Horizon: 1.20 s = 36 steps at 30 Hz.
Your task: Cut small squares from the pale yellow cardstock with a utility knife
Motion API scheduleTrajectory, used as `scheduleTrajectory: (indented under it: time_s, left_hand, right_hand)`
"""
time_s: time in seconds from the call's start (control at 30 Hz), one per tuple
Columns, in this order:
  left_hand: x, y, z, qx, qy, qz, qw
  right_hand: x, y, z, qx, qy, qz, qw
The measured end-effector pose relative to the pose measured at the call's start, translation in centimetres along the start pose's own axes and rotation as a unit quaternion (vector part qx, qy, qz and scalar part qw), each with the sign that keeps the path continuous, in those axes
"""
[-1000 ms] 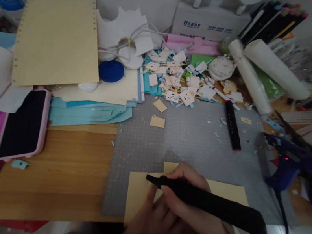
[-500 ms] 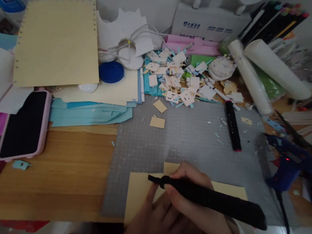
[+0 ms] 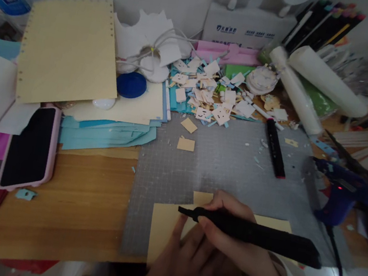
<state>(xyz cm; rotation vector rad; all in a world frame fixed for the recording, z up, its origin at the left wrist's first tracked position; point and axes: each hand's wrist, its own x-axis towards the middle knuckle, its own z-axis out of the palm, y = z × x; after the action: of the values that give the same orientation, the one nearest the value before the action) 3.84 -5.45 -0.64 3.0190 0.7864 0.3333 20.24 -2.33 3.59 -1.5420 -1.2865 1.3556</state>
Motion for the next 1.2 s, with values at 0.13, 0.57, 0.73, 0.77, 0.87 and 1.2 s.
scheduleTrajectory:
  time_s: [0.13,0.57,0.73,0.77,0.87,1.2]
  left_hand:
    - [0.2,-0.1,-0.1,-0.005,0.001,0.001,1.0]
    - [0.0,-0.1,0.2,-0.009,0.011,-0.006,1.0]
    - [-0.1,-0.1,0.1,-0.004,0.006,-0.002,1.0]
    - [-0.1,-0.1,0.1,-0.004,0.007,-0.002,1.0]
    - [0.0,-0.1,0.1,-0.003,0.009,-0.003,1.0]
    - [-0.1,-0.2,0.1,0.0,0.008,0.001,1.0]
  right_hand:
    - [0.0,0.9,-0.4,-0.03,-0.005,-0.03,0.999]
    - [-0.1,0.4,-0.7,-0.048,0.04,-0.018,0.998]
    - [-0.3,0.2,-1.0,-0.044,0.043,-0.007,0.998]
    - [-0.2,0.3,-1.1,-0.047,0.045,-0.01,0.998]
    - [-0.1,0.7,-1.6,-0.063,0.051,-0.03,0.996]
    - [-0.1,1.4,-2.5,-0.074,0.049,-0.058,0.994]
